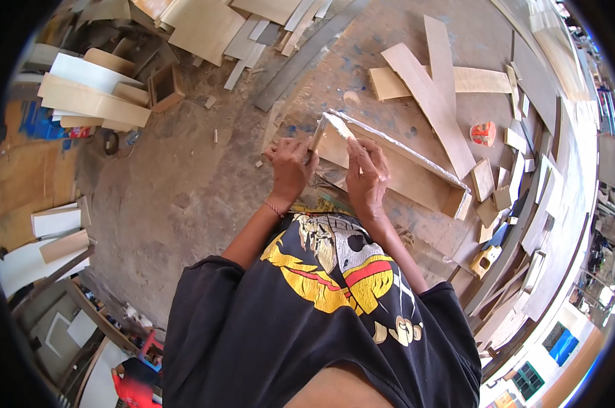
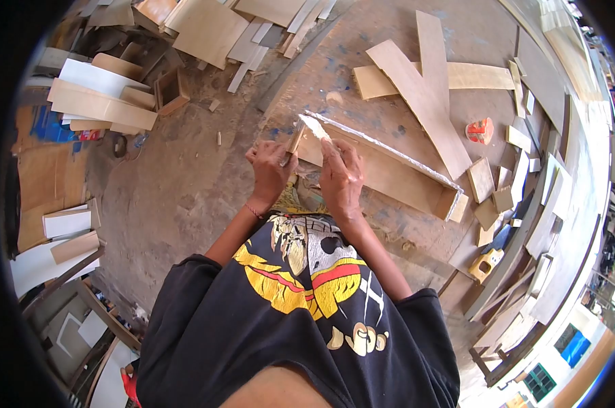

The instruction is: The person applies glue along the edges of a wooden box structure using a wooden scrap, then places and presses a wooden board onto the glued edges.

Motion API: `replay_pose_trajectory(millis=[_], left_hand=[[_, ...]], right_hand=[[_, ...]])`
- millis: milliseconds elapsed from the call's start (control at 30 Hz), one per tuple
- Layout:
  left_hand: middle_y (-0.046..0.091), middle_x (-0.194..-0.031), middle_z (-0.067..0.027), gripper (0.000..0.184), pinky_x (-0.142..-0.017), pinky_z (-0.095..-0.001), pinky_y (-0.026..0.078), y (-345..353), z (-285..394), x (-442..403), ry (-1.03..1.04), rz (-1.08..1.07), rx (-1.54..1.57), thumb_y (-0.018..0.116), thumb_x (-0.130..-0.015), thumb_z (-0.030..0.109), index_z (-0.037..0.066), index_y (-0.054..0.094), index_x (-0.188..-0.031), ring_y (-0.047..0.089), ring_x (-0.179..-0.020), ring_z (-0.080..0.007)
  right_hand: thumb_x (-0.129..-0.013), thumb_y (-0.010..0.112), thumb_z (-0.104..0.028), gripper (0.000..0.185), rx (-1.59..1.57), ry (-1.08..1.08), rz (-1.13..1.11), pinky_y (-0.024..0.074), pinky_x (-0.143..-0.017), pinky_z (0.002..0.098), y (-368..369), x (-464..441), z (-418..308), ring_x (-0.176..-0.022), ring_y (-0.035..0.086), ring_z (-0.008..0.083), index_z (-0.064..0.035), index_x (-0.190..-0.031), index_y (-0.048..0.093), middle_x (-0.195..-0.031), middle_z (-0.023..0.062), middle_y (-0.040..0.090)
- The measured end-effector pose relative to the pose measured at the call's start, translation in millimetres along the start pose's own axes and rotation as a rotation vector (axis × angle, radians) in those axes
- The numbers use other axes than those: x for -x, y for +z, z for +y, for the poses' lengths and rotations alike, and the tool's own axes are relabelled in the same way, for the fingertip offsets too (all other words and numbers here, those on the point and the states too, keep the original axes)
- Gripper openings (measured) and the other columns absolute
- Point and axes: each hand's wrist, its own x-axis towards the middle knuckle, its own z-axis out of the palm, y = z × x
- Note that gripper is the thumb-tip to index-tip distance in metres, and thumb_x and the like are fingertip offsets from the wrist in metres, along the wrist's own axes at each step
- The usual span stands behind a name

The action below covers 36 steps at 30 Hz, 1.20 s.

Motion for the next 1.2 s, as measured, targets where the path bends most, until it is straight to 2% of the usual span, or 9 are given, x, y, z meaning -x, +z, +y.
replay_pose_trajectory(millis=[67,400,500,600,700,733,833,967,1200], left_hand=[[0.062,-0.086,0.0015,0.024,-0.082,-0.0378,0.027,-0.7,-0.1,-0.1,-0.005,-0.014,0.015,0.068,-0.074,0.015,0.013,0.065,-0.097,0.053,-0.089,-0.0167],[0.063,-0.084,0.0017,0.025,-0.082,-0.0396,0.028,1.2,-2.4,-0.8,-0.009,0.013,0.032,0.071,-0.069,0.016,0.012,0.066,-0.093,0.054,-0.089,-0.017],[0.063,-0.082,0.0021,0.024,-0.082,-0.0396,0.028,2.8,-1.2,-0.6,-0.013,0.016,0.018,0.071,-0.069,0.016,0.012,0.066,-0.092,0.054,-0.087,-0.017],[0.063,-0.084,0.0021,0.02,-0.079,-0.0381,0.029,0.1,0.4,-1.7,-0.021,-0.005,-0.001,0.069,-0.072,0.014,0.014,0.067,-0.092,0.054,-0.086,-0.0168],[0.062,-0.083,0.0026,0.02,-0.079,-0.0381,0.029,0.9,0.4,-1.6,-0.035,-0.015,0.007,0.07,-0.071,0.014,0.014,0.067,-0.091,0.054,-0.086,-0.0163],[0.062,-0.083,0.0026,0.02,-0.079,-0.0381,0.029,0.9,0.5,-1.3,-0.033,-0.012,0.006,0.07,-0.071,0.014,0.014,0.067,-0.091,0.054,-0.086,-0.0163],[0.062,-0.082,0.0028,0.021,-0.08,-0.0382,0.028,2.4,-1.1,-0.7,-0.031,0.02,-0.007,0.07,-0.07,0.014,0.014,0.068,-0.091,0.054,-0.086,-0.016],[0.06,-0.077,0.0013,0.023,-0.077,-0.0401,0.033,7.1,-3.8,1.4,-0.014,0.064,0.049,0.07,-0.068,0.014,0.013,0.066,-0.09,0.054,-0.084,-0.0183],[0.059,-0.076,0.0017,0.025,-0.076,-0.0401,0.032,4.3,-3.8,0.7,-0.008,0.028,0.014,0.07,-0.068,0.015,0.013,0.067,-0.092,0.053,-0.084,-0.018]], right_hand=[[-0.075,0.064,0.001,0.028,-0.045,0.01,-0.024,0.0469,-0.067,0.0351,2.7,1.2,-1.3,-0.079,0.06,0.0266,-0.0106,-0.101,0.068,-0.095,0.0114,0.062],[-0.073,0.063,0.003,0.029,-0.061,-0.058,-0.115,0.0458,-0.064,0.0354,-23.7,8.9,-12.8,-0.076,0.061,0.0247,-0.0098,-0.098,0.068,-0.09,0.0105,0.063],[-0.077,0.064,0.0,0.02,0.014,-0.052,-0.063,0.0454,-0.066,0.0325,-26.8,-12.5,-15.3,-0.074,0.06,0.0217,-0.0105,-0.094,0.069,-0.087,0.0064,0.065],[-0.072,0.063,-0.005,0.023,0.207,-0.187,-0.095,0.035,-0.069,0.0329,-20.4,-37.0,-15.2,-0.075,0.055,0.0178,-0.0181,-0.09,0.067,-0.075,-0.0008,0.059],[-0.072,0.062,-0.005,0.021,0.237,-0.231,-0.137,0.0338,-0.07,0.0337,-12.2,-63.3,-20.5,-0.074,0.054,0.0178,-0.018,-0.088,0.067,-0.075,-0.001,0.059],[-0.077,0.065,-0.015,0.009,0.277,-0.269,-0.153,0.033,-0.068,0.0325,-6.2,-70.6,-17.6,-0.07,0.056,0.0161,-0.0182,-0.085,0.068,-0.071,-0.0021,0.06],[-0.078,0.064,-0.018,0.006,0.278,-0.296,-0.246,0.033,-0.069,0.0339,8.8,-81.0,-11.5,-0.071,0.056,0.0162,-0.0192,-0.083,0.067,-0.07,-0.002,0.059],[-0.078,0.062,-0.018,0.006,0.297,-0.336,-0.26,0.0332,-0.07,0.0348,18.0,-88.0,-15.8,-0.072,0.057,0.0168,-0.0195,-0.081,0.067,-0.069,-0.0012,0.058],[-0.074,0.058,-0.008,0.015,0.413,-0.424,-0.433,0.0336,-0.072,0.0362,15.0,-95.3,-19.7,-0.075,0.057,0.019,-0.0186,-0.08,0.067,-0.07,0.0009,0.06]])
